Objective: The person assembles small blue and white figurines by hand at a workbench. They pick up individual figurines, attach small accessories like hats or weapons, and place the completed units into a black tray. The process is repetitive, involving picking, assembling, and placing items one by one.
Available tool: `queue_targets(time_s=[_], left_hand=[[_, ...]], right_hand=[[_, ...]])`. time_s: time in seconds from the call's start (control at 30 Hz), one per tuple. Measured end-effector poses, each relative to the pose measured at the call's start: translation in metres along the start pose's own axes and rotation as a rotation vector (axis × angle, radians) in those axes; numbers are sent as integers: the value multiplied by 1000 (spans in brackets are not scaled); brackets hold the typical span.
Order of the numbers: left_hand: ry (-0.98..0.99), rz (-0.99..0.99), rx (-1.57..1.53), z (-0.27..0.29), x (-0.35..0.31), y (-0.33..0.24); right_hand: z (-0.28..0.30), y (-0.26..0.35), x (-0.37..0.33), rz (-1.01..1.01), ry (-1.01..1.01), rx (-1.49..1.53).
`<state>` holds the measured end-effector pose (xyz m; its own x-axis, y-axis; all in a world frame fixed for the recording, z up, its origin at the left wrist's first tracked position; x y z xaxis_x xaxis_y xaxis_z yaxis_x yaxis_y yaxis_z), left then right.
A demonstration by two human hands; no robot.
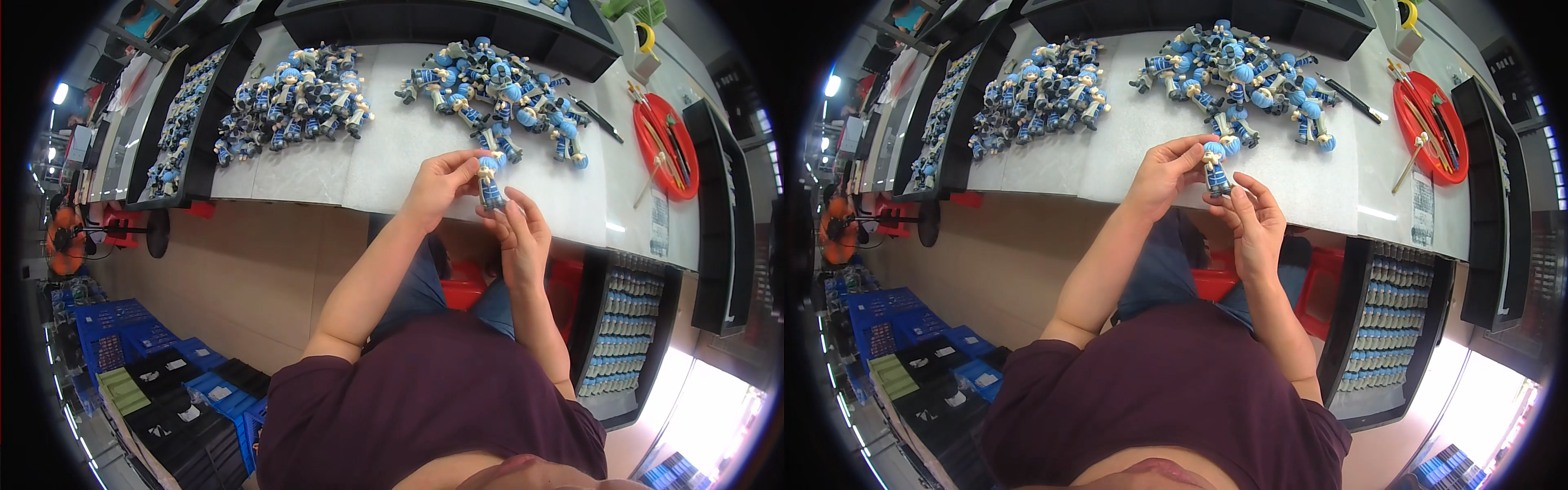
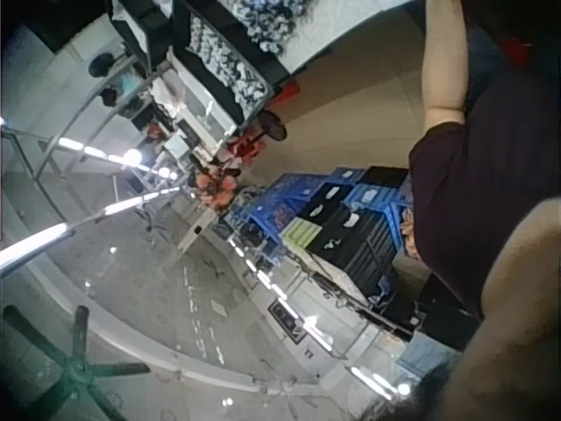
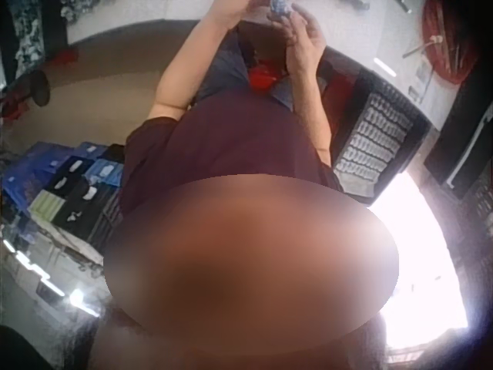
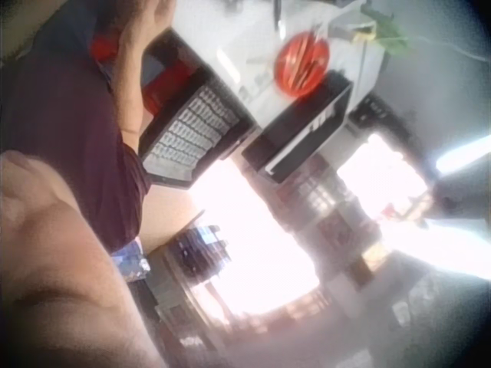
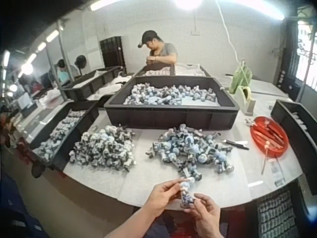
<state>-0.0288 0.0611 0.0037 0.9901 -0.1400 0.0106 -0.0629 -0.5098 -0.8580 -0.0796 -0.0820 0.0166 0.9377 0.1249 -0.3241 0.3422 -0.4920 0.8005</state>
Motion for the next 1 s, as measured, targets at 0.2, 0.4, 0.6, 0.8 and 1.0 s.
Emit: queue_targets(time_s=[0.2, 0.4, 0.6, 0.8, 1.0], left_hand=[[52, -63, 141, -4, -4, -9], [67, -98, 82, -4, -6, -8], [62, -107, 57, -9, -7, -12], [82, -121, 83, -11, -7, -10], [81, -107, 61, -10, -7, -8]], right_hand=[[3, -11, 0, 523, -102, -377], [4, -13, 3, 624, -146, -450], [10, -16, 6, 555, -116, -390], [14, -16, 7, 519, -108, -357], [15, -16, 6, 507, -104, -357]])
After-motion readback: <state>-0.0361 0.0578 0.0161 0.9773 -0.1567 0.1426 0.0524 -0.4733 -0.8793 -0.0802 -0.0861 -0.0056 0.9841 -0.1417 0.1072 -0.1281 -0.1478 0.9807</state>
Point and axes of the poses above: each hand's wrist, its own x-axis towards the middle knuckle, its own z-axis out of the back of the hand, y = z × x, the point moved 1 cm from there along x, towards the middle knuckle, and after that the axes turned 10 degrees about -z, right-handed, at the moved point
